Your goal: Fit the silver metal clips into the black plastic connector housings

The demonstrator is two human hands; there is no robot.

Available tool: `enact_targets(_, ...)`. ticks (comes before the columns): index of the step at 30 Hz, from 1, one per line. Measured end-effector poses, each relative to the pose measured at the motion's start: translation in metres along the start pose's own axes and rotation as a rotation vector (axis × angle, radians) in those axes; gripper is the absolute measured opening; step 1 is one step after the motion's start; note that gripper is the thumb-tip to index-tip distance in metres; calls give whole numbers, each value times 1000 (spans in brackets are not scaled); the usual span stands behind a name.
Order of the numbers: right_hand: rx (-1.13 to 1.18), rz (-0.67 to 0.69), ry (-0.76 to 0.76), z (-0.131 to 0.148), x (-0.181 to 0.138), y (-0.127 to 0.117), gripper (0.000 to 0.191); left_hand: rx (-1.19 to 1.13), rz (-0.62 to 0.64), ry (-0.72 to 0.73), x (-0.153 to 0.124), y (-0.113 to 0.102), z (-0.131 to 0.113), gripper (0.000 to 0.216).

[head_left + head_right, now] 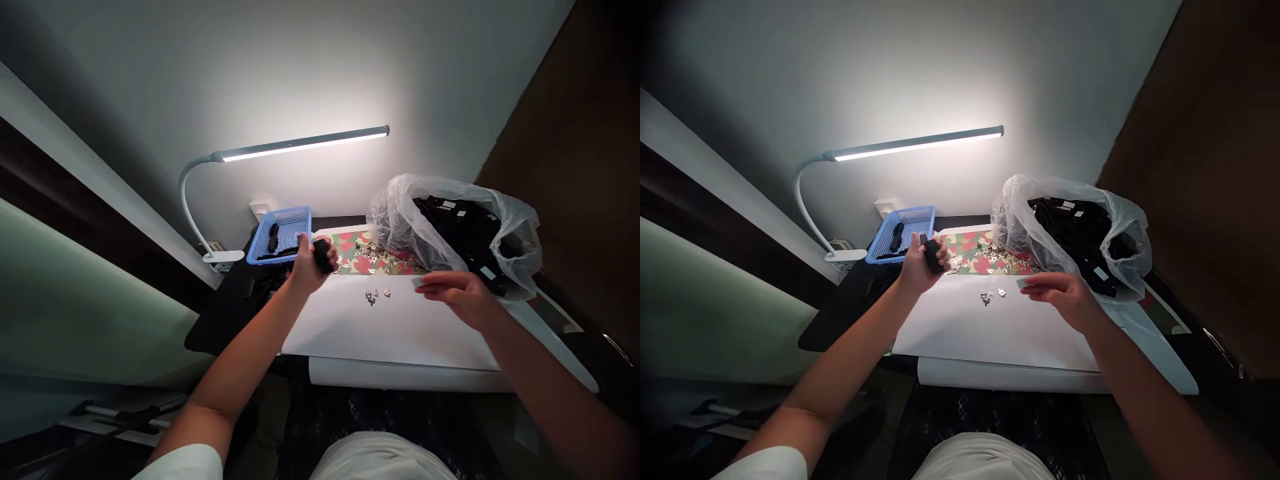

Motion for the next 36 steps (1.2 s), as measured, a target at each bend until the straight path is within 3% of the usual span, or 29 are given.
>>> enact_targets(3,22,-24,-58,13,35,32,34,-99,82,-154,13,19,36,39)
enact_targets(7,-22,19,-165,15,75,57,53,-58,36,-320,30,17,68,19)
enact_targets(10,-85,94,-182,6,89,66,38,41,-7,-413,35,9,79,15)
enact_targets(14,-64,132,-152,-13,89,72,33,106,-71,-449,36,1,85,11)
enact_targets(17,-115,82,-135,-22,82,73,31,137,-138,-442,37,-1,88,11)
enact_targets(25,-246,-18,-245,-20,70,80,19,115,-169,-418,36,7,96,9)
enact_targets(36,-358,-16,-235,-23,70,79,19,108,-187,-417,37,6,97,10)
Point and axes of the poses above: each hand's wrist, its own x-axis towards the middle knuckle, its own y-axis out of the palm, z = x × y, the point moved 4 cm from there along x, towards the middle knuckle, and after that the axes turned 4 degrees about z, right-handed, at the moved point
